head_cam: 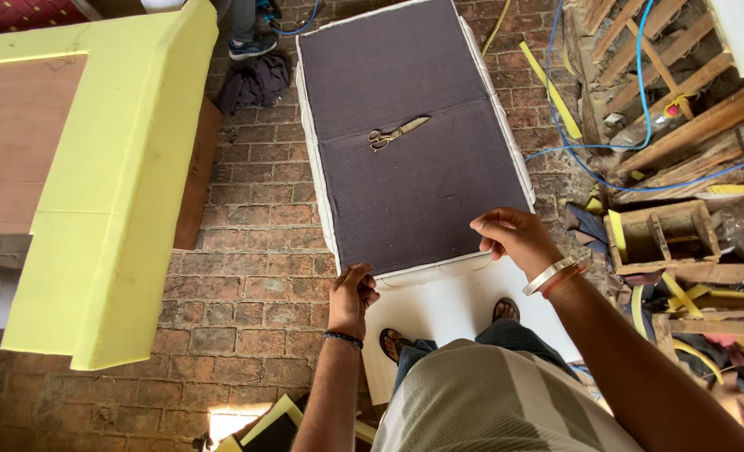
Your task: The person stretches gray fabric over a padded wooden panel on the floor and staples it along the edges using a pneumatic nail gun, working around the panel. They then pick up scissors and trim the excess fabric along the panel edge.
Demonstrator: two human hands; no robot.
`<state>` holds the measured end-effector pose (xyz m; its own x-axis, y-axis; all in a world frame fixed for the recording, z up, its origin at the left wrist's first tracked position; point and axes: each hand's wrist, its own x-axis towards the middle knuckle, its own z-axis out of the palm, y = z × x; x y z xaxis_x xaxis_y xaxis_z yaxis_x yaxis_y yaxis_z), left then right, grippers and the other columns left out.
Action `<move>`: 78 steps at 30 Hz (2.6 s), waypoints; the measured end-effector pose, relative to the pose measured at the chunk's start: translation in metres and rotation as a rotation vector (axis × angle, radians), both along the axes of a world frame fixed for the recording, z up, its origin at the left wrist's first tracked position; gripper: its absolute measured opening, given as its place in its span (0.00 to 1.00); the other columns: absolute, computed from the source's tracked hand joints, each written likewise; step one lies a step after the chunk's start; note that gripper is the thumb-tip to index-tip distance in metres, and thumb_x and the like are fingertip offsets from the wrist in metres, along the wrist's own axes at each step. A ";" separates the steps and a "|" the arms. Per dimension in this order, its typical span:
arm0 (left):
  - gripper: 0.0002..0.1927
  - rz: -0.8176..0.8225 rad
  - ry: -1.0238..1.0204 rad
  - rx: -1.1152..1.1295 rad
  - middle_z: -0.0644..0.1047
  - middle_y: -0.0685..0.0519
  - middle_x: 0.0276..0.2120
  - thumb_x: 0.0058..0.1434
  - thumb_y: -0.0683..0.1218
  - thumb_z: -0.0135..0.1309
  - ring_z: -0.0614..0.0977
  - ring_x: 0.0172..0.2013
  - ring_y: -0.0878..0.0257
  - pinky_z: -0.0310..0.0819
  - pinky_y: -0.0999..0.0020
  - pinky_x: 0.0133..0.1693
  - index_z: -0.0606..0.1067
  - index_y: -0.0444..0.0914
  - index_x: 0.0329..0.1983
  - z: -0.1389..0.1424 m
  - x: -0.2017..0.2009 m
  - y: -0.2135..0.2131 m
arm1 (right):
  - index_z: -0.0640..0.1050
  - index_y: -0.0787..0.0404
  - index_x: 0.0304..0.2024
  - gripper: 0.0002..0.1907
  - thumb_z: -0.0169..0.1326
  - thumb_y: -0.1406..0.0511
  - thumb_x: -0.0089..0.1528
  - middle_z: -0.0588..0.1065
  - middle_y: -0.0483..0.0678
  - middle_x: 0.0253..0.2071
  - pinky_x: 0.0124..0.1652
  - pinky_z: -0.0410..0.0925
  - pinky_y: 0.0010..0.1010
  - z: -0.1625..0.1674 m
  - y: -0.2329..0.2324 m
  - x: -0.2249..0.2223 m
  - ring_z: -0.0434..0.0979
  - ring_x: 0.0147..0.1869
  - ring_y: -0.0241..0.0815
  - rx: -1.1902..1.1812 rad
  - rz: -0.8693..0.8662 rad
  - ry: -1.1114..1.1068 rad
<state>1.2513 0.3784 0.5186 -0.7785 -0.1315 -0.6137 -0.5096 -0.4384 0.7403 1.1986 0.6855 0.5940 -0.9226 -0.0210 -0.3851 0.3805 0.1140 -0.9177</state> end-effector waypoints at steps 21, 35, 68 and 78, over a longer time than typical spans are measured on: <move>0.09 -0.224 -0.003 -0.108 0.75 0.54 0.25 0.65 0.48 0.54 0.73 0.24 0.65 0.69 0.68 0.31 0.78 0.36 0.40 0.035 -0.072 0.284 | 0.82 0.63 0.42 0.09 0.58 0.64 0.63 0.76 0.46 0.26 0.28 0.68 0.25 -0.060 0.318 -0.010 0.73 0.26 0.33 -0.264 -0.305 -0.057; 0.10 -0.529 0.079 -0.191 0.78 0.52 0.27 0.65 0.47 0.56 0.76 0.26 0.66 0.75 0.70 0.32 0.79 0.36 0.43 0.041 -0.122 0.376 | 0.80 0.64 0.40 0.05 0.57 0.68 0.65 0.75 0.44 0.24 0.25 0.68 0.25 -0.069 0.412 0.019 0.71 0.21 0.33 -0.403 -0.706 0.108; 0.09 -0.384 0.001 -0.061 0.74 0.56 0.25 0.62 0.37 0.53 0.73 0.24 0.68 0.72 0.74 0.30 0.83 0.33 0.40 -0.034 -0.210 0.109 | 0.81 0.63 0.38 0.05 0.58 0.74 0.60 0.78 0.42 0.30 0.28 0.69 0.24 -0.064 0.156 -0.115 0.67 0.23 0.26 -0.095 -0.428 0.058; 0.03 -0.516 0.095 0.022 0.77 0.56 0.26 0.62 0.36 0.58 0.71 0.23 0.69 0.66 0.74 0.27 0.80 0.36 0.33 -0.064 -0.228 0.121 | 0.82 0.64 0.43 0.07 0.58 0.73 0.62 0.72 0.41 0.24 0.27 0.68 0.23 -0.055 0.158 -0.085 0.65 0.21 0.27 -0.112 -0.584 0.083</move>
<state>1.0238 0.4994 0.4542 -0.7912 0.2961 -0.5352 -0.5941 -0.1645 0.7874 1.1138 0.8434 0.5386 -0.8208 0.4618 -0.3360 0.2776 -0.1916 -0.9414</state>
